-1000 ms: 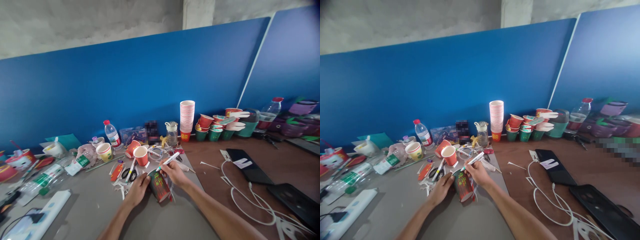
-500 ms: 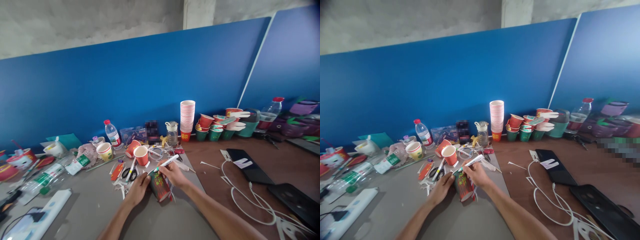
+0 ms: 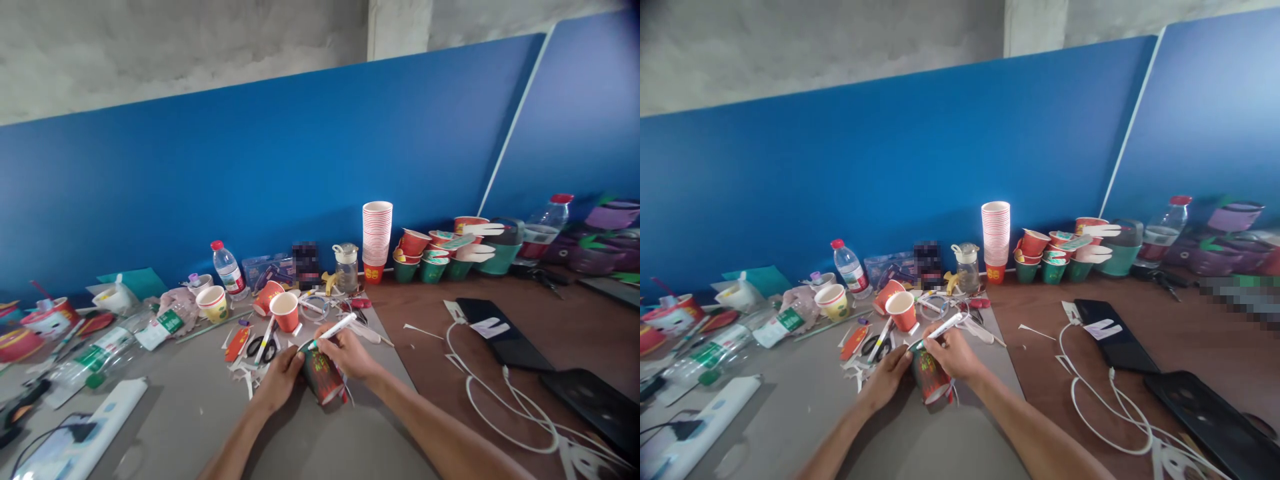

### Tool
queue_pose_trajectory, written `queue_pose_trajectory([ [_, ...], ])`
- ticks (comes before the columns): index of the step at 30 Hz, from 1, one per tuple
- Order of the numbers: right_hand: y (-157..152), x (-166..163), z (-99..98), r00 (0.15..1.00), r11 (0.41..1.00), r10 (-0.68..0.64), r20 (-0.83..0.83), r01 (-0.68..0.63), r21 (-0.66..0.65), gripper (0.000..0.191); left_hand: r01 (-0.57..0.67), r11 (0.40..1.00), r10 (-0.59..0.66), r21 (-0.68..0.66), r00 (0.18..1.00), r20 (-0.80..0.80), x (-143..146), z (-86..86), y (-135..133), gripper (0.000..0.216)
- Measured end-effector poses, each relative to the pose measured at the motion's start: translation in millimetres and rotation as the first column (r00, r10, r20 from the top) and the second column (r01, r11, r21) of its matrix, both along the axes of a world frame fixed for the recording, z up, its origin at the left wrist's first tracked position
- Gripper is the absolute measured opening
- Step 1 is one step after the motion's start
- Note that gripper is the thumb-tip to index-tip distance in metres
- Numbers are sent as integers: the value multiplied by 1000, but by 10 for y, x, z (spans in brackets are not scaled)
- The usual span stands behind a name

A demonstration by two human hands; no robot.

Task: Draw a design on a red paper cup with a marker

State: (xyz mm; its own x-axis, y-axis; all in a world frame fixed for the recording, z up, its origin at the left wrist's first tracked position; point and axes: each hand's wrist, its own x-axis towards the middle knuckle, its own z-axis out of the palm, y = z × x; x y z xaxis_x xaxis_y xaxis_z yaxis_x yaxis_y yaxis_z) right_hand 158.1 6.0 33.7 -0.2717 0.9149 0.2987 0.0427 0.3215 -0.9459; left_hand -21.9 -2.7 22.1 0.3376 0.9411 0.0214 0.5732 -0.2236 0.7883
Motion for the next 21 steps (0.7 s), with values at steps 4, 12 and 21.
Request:
queue_pose_trajectory([
  [4, 2, 42, 9, 998, 998, 60, 31, -59, -26, 5, 7, 1000, -7, -14, 1000, 12, -4, -20, 9, 33],
  [12, 24, 69, -33, 995, 992, 96, -2, -96, -79, 8, 6, 1000, -6, -7, 1000, 1, -5, -18, 6, 33],
  [21, 4, 79, 2, 992, 988, 125, 3, -125, -88, 8, 5, 1000, -5, -9, 1000, -2, -1, -26, 5, 34],
])
